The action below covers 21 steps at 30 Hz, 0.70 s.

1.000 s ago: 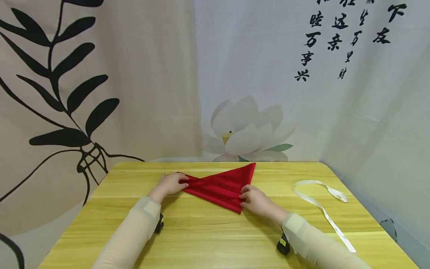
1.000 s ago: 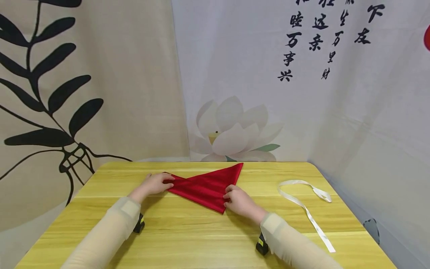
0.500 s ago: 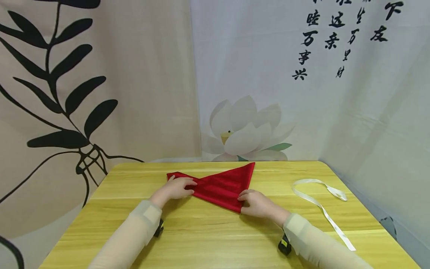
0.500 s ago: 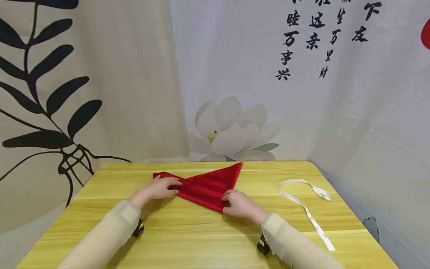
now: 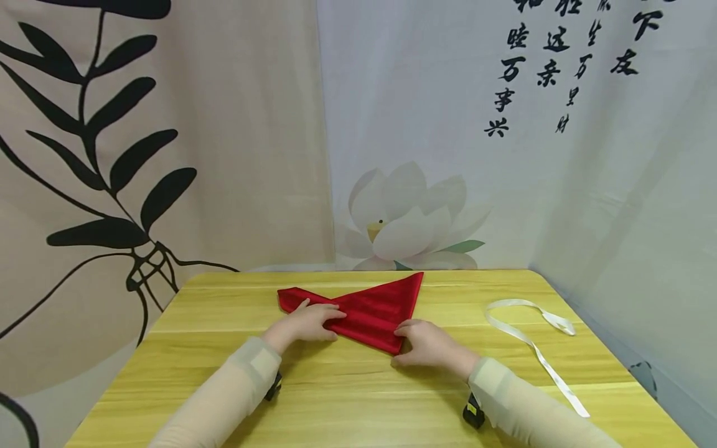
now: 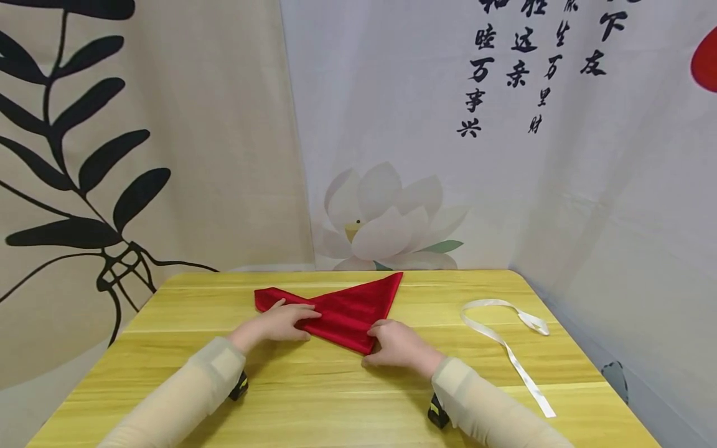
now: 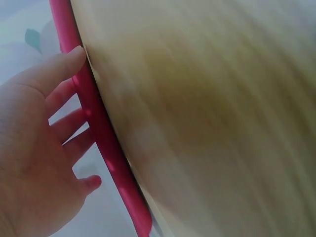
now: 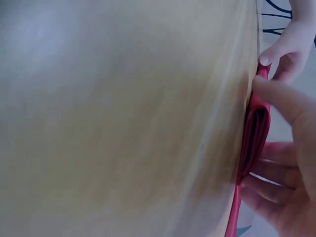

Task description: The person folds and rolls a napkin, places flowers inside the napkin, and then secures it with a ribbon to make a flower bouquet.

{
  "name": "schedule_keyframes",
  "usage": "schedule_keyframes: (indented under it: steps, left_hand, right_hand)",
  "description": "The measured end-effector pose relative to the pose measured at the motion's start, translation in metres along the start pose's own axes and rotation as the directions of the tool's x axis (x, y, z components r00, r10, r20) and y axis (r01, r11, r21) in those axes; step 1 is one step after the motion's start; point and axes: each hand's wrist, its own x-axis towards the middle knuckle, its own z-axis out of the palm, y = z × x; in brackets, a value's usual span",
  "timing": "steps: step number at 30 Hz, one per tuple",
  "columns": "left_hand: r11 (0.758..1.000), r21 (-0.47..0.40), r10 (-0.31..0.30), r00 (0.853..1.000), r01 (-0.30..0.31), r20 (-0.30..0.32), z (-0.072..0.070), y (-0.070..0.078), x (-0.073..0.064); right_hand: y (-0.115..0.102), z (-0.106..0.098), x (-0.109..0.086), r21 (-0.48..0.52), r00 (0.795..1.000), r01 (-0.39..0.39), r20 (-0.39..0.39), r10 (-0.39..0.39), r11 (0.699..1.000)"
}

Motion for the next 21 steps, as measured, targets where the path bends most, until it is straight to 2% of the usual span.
schedule_keyframes:
  steps: [8, 14, 21]
  left_hand:
    - [0.999, 0.010, 0.045, 0.999, -0.045, 0.022, 0.003, 0.012, 0.001]
    - [0.999, 0.022, 0.042, 0.999, -0.042, 0.025, 0.005, 0.015, 0.004]
    - [0.999, 0.013, 0.044, 0.999, -0.044, 0.025, 0.003, 0.019, 0.007]
  right_hand:
    - [-0.009, 0.004, 0.004, -0.100, 0.999, -0.027, -0.039, 0.023, 0.995]
    - [-0.011, 0.009, 0.007, -0.170, 0.997, -0.009, -0.074, -0.004, 0.985]
    - [-0.016, 0.008, 0.008, -0.208, 0.996, -0.028, -0.091, 0.009, 0.978]
